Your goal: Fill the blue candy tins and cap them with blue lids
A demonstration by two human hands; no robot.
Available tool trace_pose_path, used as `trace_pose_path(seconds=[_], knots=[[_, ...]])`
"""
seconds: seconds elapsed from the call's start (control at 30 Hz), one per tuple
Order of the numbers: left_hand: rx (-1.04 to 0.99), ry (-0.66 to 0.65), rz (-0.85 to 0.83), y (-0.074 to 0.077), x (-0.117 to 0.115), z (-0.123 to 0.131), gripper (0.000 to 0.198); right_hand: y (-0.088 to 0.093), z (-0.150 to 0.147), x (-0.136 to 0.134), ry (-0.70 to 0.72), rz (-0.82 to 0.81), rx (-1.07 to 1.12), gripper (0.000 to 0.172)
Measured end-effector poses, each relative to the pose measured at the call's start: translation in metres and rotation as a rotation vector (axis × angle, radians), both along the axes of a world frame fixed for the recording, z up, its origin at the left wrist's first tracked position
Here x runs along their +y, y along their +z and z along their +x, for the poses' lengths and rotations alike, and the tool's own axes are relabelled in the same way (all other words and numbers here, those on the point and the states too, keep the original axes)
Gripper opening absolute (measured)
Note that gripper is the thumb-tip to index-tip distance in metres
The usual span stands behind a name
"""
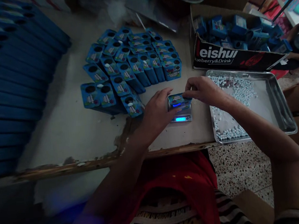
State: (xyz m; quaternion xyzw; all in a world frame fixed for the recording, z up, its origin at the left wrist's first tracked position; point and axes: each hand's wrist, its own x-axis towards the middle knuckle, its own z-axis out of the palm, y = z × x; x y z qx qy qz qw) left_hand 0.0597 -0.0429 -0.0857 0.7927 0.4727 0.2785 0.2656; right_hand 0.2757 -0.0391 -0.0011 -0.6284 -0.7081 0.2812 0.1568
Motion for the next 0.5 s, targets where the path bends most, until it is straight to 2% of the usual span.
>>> trace_pose_path(seconds=[0.13,0.2,0.27,0.33,0.37,0.47,0.5], knots=[[-0.002,-0.054,-0.048,0.007,0.002,0.017,0.060,0.008,-0.001,-0.004,-0.065,-0.011,0.195,0.036],[0.026,-0.130,-0.080,0.018,-0.001,0.020,0.046,0.015,0.001,-0.004,-0.149,-0.045,0.421,0.037],[0.058,-0.242,-0.099,0.032,-0.011,0.013,0.034,0.017,0.001,0.000,-0.206,-0.094,0.631,0.034],[0.047,-0.355,-0.123,0.048,-0.028,-0.007,0.029,0.013,-0.006,0.009,-0.165,-0.119,0.707,0.032],[0.019,-0.396,-0.147,0.056,-0.037,-0.021,0.029,0.007,-0.013,0.014,-0.100,-0.106,0.685,0.030],[-0.045,-0.375,-0.236,0.072,-0.063,-0.081,0.032,-0.015,-0.050,0.029,0.207,0.002,0.405,0.019],[-0.043,-0.332,-0.261,0.075,-0.068,-0.105,0.030,-0.023,-0.065,0.034,0.308,0.047,0.258,0.022]])
